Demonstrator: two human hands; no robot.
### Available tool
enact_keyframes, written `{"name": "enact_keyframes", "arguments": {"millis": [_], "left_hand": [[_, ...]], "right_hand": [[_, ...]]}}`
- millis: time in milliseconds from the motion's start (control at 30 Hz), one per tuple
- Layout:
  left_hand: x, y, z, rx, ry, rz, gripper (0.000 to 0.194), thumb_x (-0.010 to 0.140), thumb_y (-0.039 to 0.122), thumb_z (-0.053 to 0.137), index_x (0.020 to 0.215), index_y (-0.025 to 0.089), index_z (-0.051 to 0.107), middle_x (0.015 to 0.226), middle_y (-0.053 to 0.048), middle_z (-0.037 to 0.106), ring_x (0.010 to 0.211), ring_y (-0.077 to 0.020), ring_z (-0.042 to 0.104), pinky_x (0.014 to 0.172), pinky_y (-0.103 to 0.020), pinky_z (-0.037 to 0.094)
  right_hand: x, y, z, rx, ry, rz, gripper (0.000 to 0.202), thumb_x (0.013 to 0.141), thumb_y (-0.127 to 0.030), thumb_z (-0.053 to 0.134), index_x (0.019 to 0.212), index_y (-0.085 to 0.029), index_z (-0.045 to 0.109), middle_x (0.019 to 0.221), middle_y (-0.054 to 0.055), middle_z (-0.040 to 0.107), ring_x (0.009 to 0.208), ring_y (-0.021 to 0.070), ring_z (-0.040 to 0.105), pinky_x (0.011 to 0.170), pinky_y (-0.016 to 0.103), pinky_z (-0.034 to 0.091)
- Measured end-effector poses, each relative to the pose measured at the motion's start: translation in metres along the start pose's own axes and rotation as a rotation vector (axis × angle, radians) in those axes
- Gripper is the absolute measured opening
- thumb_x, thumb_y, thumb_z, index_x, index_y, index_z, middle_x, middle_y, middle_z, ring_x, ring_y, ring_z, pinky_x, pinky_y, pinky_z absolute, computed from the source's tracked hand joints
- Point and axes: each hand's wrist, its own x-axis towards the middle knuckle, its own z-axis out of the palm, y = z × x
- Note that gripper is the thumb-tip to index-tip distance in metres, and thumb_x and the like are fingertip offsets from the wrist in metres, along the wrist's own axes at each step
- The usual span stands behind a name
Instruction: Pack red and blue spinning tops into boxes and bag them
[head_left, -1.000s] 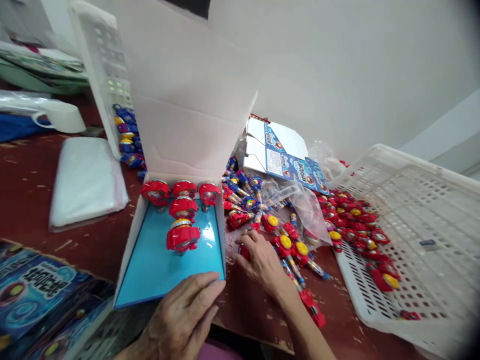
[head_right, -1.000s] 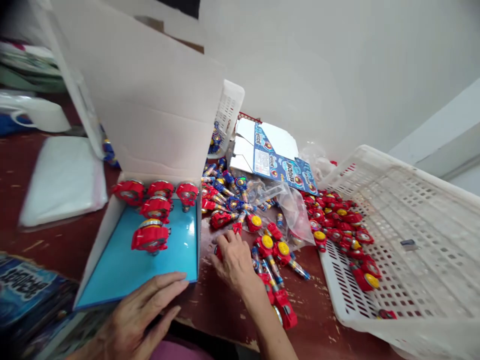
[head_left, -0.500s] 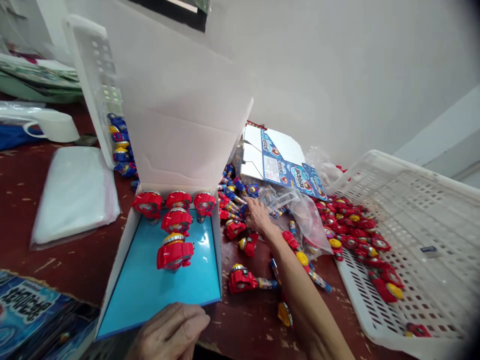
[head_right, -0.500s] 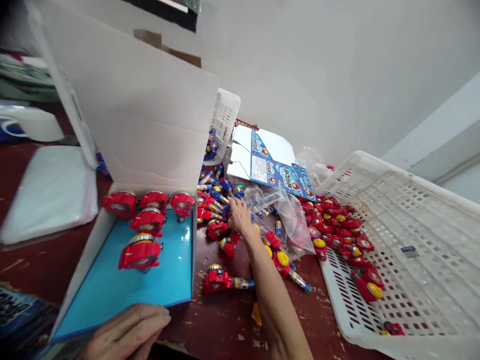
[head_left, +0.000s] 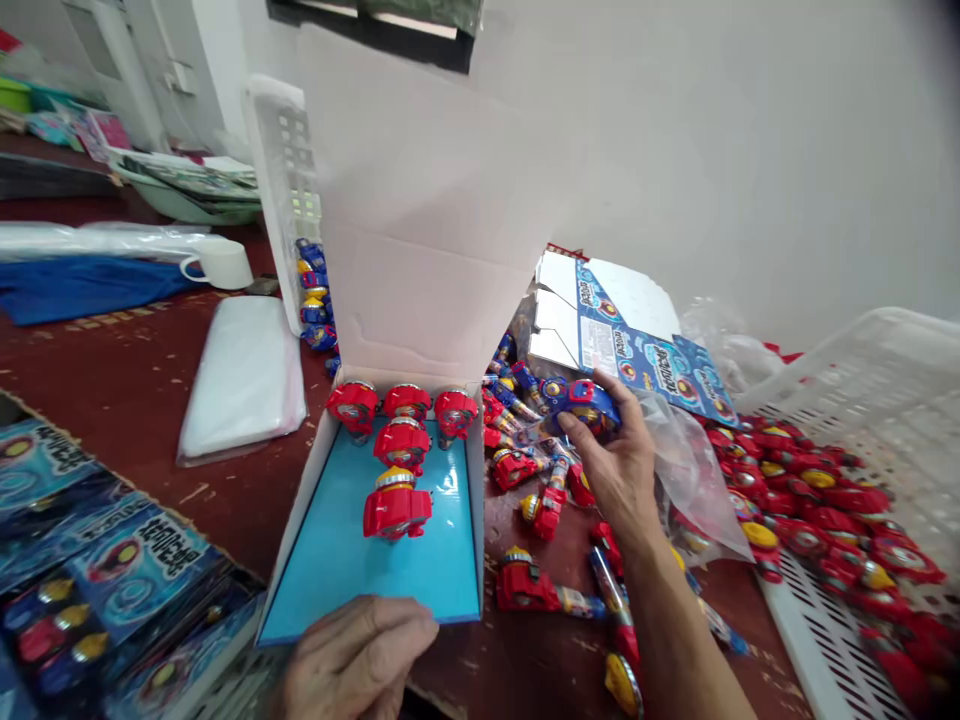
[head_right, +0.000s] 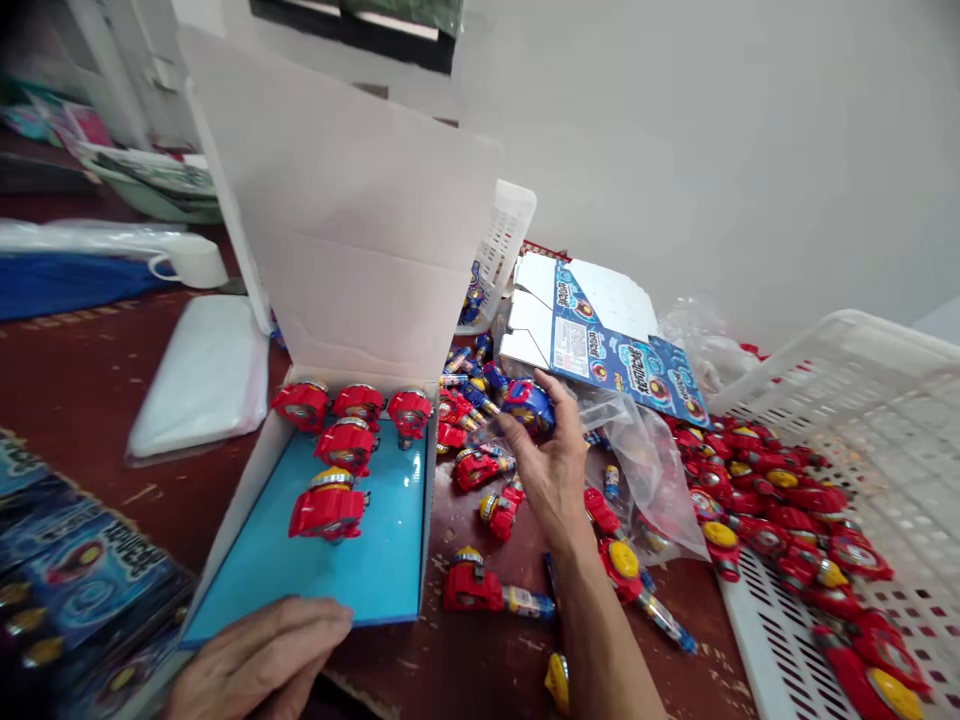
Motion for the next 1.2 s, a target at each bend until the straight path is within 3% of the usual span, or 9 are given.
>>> {"name": "enact_keyframes", "arguments": {"millis": [133, 300, 433, 633, 833, 933, 1067, 1133, 1200], "left_hand": [[-0.001, 0.001, -0.012, 0.054, -0.006, -0.062, 0.032, 0.089, 0.006, 0.048, 0.117, 0.02, 0.058, 0.102, -0.005, 0.071, 0.097, -0.0143, 0.066, 0.084, -0.022, 0.056], [-0.008, -0.009, -0.016, 0.1, -0.008, -0.07, 0.035, 0.087, 0.003, 0.048, 0.116, 0.019, 0.06, 0.102, -0.005, 0.07, 0.098, -0.013, 0.066, 0.084, -0.02, 0.055], [-0.016, -0.024, -0.014, 0.12, 0.037, -0.084, 0.031, 0.087, 0.005, 0.05, 0.111, 0.019, 0.062, 0.097, -0.004, 0.071, 0.091, -0.0129, 0.068, 0.082, -0.019, 0.055], [-0.022, -0.042, -0.012, 0.103, 0.055, -0.126, 0.026, 0.088, 0.007, 0.052, 0.109, 0.018, 0.061, 0.094, -0.004, 0.071, 0.088, -0.0126, 0.068, 0.079, -0.018, 0.055], [-0.027, -0.047, -0.009, 0.127, 0.022, -0.132, 0.024, 0.089, 0.009, 0.052, 0.11, 0.018, 0.061, 0.097, -0.004, 0.07, 0.091, -0.011, 0.067, 0.084, -0.016, 0.053], [-0.028, -0.048, -0.007, 0.138, 0.022, -0.114, 0.023, 0.089, 0.009, 0.053, 0.11, 0.016, 0.061, 0.096, -0.005, 0.069, 0.091, -0.0099, 0.066, 0.088, -0.015, 0.05], [-0.028, -0.047, -0.005, 0.142, 0.042, -0.128, 0.021, 0.091, 0.013, 0.052, 0.109, 0.017, 0.062, 0.098, -0.004, 0.069, 0.091, -0.0089, 0.066, 0.09, -0.013, 0.048], [-0.028, -0.046, -0.005, 0.127, 0.06, -0.152, 0.022, 0.092, 0.014, 0.051, 0.11, 0.019, 0.062, 0.098, -0.002, 0.069, 0.091, -0.0088, 0.066, 0.091, -0.014, 0.048], [-0.028, -0.045, -0.004, 0.102, 0.078, -0.178, 0.022, 0.093, 0.015, 0.05, 0.11, 0.021, 0.062, 0.098, -0.001, 0.069, 0.091, -0.0087, 0.066, 0.09, -0.013, 0.048]], "right_hand": [[-0.027, -0.03, 0.03, 0.191, -0.125, -0.102, 0.052, 0.085, -0.036, 0.069, 0.132, -0.029, 0.049, 0.128, 0.006, 0.053, 0.114, 0.0249, 0.053, 0.099, 0.042, 0.045], [-0.042, -0.028, 0.063, 0.201, -0.244, -0.266, 0.046, 0.09, -0.036, 0.064, 0.132, -0.026, 0.05, 0.129, 0.01, 0.052, 0.123, 0.0248, 0.047, 0.104, 0.041, 0.041], [-0.039, -0.026, 0.059, 0.196, -0.399, -0.28, 0.048, 0.088, -0.037, 0.066, 0.133, -0.027, 0.05, 0.13, 0.01, 0.051, 0.123, 0.0245, 0.048, 0.104, 0.039, 0.042], [-0.039, -0.023, 0.061, 0.133, -0.282, -0.273, 0.047, 0.091, -0.038, 0.062, 0.134, -0.026, 0.05, 0.133, 0.01, 0.051, 0.127, 0.0254, 0.045, 0.107, 0.043, 0.039], [-0.038, -0.022, 0.062, 0.201, -0.433, -0.281, 0.05, 0.089, -0.033, 0.066, 0.135, -0.027, 0.048, 0.133, 0.009, 0.051, 0.128, 0.0236, 0.045, 0.107, 0.038, 0.039], [-0.043, -0.023, 0.071, 0.085, -0.499, -0.311, 0.051, 0.09, -0.029, 0.063, 0.138, -0.025, 0.046, 0.132, 0.011, 0.049, 0.122, 0.0257, 0.047, 0.104, 0.041, 0.041], [-0.046, -0.02, 0.072, -0.155, -0.476, -0.32, 0.056, 0.087, -0.043, 0.064, 0.138, -0.026, 0.047, 0.136, 0.013, 0.038, 0.125, 0.0314, 0.039, 0.104, 0.05, 0.036], [-0.034, -0.008, 0.064, -0.154, -0.426, -0.234, 0.049, 0.093, -0.047, 0.051, 0.138, -0.028, 0.047, 0.134, 0.01, 0.039, 0.125, 0.026, 0.04, 0.105, 0.043, 0.037], [-0.011, 0.014, 0.054, -0.222, -0.29, -0.065, 0.043, 0.098, -0.041, 0.036, 0.137, -0.025, 0.046, 0.128, 0.009, 0.044, 0.121, 0.021, 0.044, 0.103, 0.037, 0.039]]}}
